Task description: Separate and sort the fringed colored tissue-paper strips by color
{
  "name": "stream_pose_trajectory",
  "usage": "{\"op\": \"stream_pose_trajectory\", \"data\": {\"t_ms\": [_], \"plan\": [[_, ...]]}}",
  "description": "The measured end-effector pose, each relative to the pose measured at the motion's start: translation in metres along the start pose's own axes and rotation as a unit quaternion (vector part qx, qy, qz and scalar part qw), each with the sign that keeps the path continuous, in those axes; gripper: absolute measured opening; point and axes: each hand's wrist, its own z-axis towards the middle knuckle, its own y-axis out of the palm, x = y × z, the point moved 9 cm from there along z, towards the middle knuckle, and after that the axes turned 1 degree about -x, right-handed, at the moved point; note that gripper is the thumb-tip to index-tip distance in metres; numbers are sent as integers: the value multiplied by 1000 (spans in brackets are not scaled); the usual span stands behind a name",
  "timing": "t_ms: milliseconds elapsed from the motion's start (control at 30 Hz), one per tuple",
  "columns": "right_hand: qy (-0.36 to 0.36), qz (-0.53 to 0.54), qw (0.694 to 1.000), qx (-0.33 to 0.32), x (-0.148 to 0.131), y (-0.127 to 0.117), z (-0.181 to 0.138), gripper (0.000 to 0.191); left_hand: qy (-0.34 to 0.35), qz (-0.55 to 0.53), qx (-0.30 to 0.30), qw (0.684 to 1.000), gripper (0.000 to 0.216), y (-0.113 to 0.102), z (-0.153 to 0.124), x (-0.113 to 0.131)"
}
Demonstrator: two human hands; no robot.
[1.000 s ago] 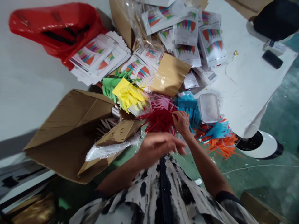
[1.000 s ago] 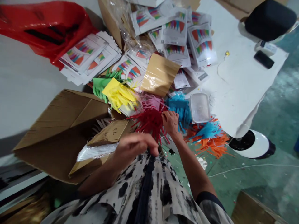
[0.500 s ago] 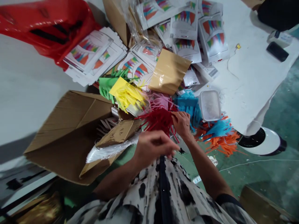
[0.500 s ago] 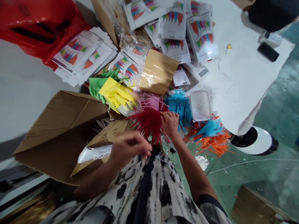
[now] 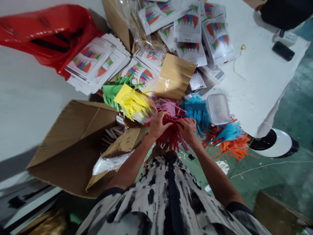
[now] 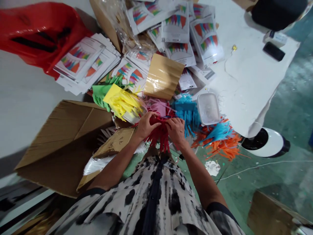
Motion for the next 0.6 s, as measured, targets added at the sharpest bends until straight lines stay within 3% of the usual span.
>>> {"op": "stream_pose_trajectory", "data": {"t_ms": [67,233,467,600], "plan": [[-5,6,1000,-7,0,1,1,17,54,50,-38,997,41,3,1,6],[-13,10,1000,-21,-2,1,3,15,116,117,-127,978,11,16,8,5],[19,13,1000,-2,8,-9,-1,20,162,103,-173,966,19,14,21,9],[15,19,1000,-4,5,-12,-1,21,146,54,-152,976,20,0,29,17]]}}
